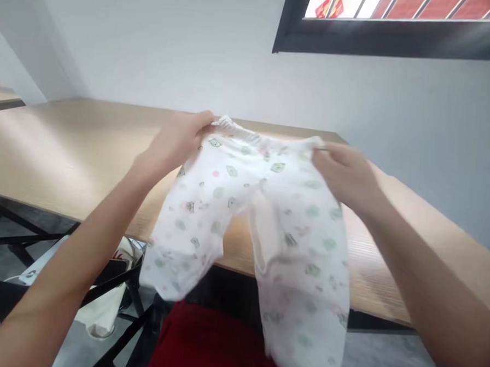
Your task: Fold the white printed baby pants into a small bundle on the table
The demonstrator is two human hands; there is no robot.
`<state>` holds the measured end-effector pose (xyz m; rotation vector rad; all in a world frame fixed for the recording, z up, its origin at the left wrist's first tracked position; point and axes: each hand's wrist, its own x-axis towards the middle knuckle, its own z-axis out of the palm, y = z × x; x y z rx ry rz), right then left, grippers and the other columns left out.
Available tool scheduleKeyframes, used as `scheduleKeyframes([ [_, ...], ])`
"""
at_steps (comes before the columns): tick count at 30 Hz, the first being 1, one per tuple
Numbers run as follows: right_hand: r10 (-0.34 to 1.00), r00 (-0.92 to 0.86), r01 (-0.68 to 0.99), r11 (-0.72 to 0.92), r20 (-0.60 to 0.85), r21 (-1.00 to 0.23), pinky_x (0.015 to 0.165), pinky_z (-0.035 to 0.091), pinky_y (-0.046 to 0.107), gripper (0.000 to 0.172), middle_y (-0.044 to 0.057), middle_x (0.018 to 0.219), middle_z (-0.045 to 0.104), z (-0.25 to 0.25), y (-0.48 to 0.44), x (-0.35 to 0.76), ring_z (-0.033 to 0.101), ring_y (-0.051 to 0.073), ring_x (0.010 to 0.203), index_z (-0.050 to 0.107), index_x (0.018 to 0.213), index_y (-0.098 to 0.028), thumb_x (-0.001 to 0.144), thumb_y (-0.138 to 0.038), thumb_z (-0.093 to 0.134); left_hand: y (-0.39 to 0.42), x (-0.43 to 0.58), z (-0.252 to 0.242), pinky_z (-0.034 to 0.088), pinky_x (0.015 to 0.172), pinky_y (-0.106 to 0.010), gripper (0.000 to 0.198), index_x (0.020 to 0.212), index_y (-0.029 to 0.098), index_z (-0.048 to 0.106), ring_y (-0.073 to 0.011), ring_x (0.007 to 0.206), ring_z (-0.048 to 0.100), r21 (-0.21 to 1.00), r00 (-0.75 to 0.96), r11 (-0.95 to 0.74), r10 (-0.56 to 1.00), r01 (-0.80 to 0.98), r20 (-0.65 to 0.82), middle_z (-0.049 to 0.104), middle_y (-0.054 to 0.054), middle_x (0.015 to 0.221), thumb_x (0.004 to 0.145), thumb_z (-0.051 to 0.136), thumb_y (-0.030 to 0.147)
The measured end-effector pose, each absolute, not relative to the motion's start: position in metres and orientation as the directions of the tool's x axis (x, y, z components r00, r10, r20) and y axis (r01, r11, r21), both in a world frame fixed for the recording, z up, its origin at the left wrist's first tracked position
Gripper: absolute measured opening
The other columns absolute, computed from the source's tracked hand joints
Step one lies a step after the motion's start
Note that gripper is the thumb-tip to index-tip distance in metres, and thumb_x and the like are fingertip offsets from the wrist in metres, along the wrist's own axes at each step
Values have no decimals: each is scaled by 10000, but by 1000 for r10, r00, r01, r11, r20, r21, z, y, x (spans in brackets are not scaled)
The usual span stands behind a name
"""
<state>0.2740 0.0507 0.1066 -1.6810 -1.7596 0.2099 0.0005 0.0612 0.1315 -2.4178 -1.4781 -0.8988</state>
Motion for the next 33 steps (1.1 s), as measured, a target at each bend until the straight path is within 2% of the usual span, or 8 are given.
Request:
scheduleKeyframes([
  [7,960,-34,885,158,279,-437,560,289,255,233,20,609,449,39,173,264,382,98,574,415,625,-157,828,-196,308,170,13,63,330,592,-277,212,835,132,552,-166,603,473,201,286,-373,888,906,359,539,-53,687,848,342,114],
  [11,960,12,888,118,279,-444,678,402,319,269,150,922,564,27,186,260,519,200,784,508,974,-90,842,-194,298,178,22,56,384,709,-349,291,1073,117,518,-240,847,525,197,231,-301,922,933,311,567,-135,970,862,318,102],
  [13,941,-42,886,191,336,-423,823,414,393,410,210,1210,451,30,175,254,477,280,1041,399,1211,-63,837,-223,353,168,22,57,363,824,-380,347,1207,123,443,-260,1034,465,195,272,-333,920,923,284,494,-154,1171,887,308,128],
  [16,871,-297,803,449,391,-391,1011,317,452,505,156,1380,315,38,143,230,310,288,1258,319,1326,-111,859,-301,360,138,17,57,324,927,-349,374,1283,169,400,-236,1158,396,228,404,-427,904,875,141,414,-101,1317,933,302,255],
  [22,445,-888,374,846,117,-380,1074,240,446,430,2,1354,422,29,117,156,368,186,1251,444,1269,-277,925,-364,202,10,-10,51,432,855,-367,447,1263,209,468,-252,1058,519,327,439,-367,879,871,-185,491,-57,1273,923,292,440],
  [25,557,-831,527,794,13,-302,1088,96,537,446,-15,1431,293,24,146,141,222,234,1334,367,1334,-295,916,-386,240,-60,-20,47,285,1026,-337,421,1222,344,509,-199,1198,408,544,224,-102,961,833,-164,455,87,1300,919,264,504],
  [27,670,-742,630,695,-5,-346,1083,150,516,465,4,1416,325,28,160,148,276,246,1309,388,1329,-272,908,-411,247,-80,-14,52,307,1017,-342,391,1188,362,536,-213,1182,426,546,222,-128,969,828,-109,482,99,1272,894,323,507],
  [33,748,-615,475,605,250,-640,1040,328,353,442,-22,1312,471,44,128,230,417,166,1215,503,1228,-282,890,-478,296,-6,89,81,454,764,-371,379,992,114,604,-242,885,568,215,444,-503,855,837,269,613,-107,991,959,241,218],
])
